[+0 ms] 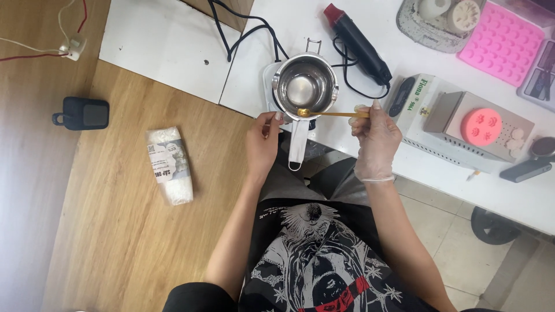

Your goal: The person is melting wax in a small metal pot using a heat gun and a stirring stick at a workbench.

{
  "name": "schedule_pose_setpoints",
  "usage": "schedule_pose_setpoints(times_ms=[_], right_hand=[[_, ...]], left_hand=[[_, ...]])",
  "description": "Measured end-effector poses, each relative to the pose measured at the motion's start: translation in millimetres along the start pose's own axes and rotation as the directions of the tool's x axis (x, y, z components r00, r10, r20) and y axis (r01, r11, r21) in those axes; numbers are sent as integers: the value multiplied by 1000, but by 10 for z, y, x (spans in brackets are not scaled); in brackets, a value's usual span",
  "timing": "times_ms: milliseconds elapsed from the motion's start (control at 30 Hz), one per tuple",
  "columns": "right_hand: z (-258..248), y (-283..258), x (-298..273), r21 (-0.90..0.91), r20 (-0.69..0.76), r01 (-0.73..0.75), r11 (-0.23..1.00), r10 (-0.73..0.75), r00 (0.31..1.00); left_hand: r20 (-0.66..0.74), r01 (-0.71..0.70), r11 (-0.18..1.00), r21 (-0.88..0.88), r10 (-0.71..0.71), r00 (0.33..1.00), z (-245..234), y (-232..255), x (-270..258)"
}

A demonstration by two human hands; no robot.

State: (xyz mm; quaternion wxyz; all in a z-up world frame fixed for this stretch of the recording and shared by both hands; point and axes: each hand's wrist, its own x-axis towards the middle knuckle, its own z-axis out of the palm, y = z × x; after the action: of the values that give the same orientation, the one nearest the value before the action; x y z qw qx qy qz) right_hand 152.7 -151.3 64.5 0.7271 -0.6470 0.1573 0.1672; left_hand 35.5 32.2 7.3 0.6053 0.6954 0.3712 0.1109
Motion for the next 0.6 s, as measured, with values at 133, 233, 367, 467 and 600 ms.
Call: schedule_pose_setpoints(times_ms=[133, 233, 367, 467, 600], right_hand=[[-16, -15, -6, -13, -16, -3, 1000, 3, 1000], [-8, -41, -19, -2, -10, -13, 1000, 13, 1000], [-16, -32, 8, 0, 3, -10, 1000, 10, 1000], [-6, -56, -4, -7, 0, -14, 1000, 14, 1000], [-32, -9, 31, 9, -4, -17, 1000, 17, 1000]], left_hand=[[21, 8, 1000, -2, -8, 1000, -18, 86, 11], [14, 8, 1000, 19, -8, 1000, -16, 90, 18], [8, -8, 1000, 18, 8, 1000, -6, 99, 24], [6, -10, 999, 41, 9, 1000, 1, 105, 26], [9, -31, 999, 15, 30, 999, -2, 93, 36]])
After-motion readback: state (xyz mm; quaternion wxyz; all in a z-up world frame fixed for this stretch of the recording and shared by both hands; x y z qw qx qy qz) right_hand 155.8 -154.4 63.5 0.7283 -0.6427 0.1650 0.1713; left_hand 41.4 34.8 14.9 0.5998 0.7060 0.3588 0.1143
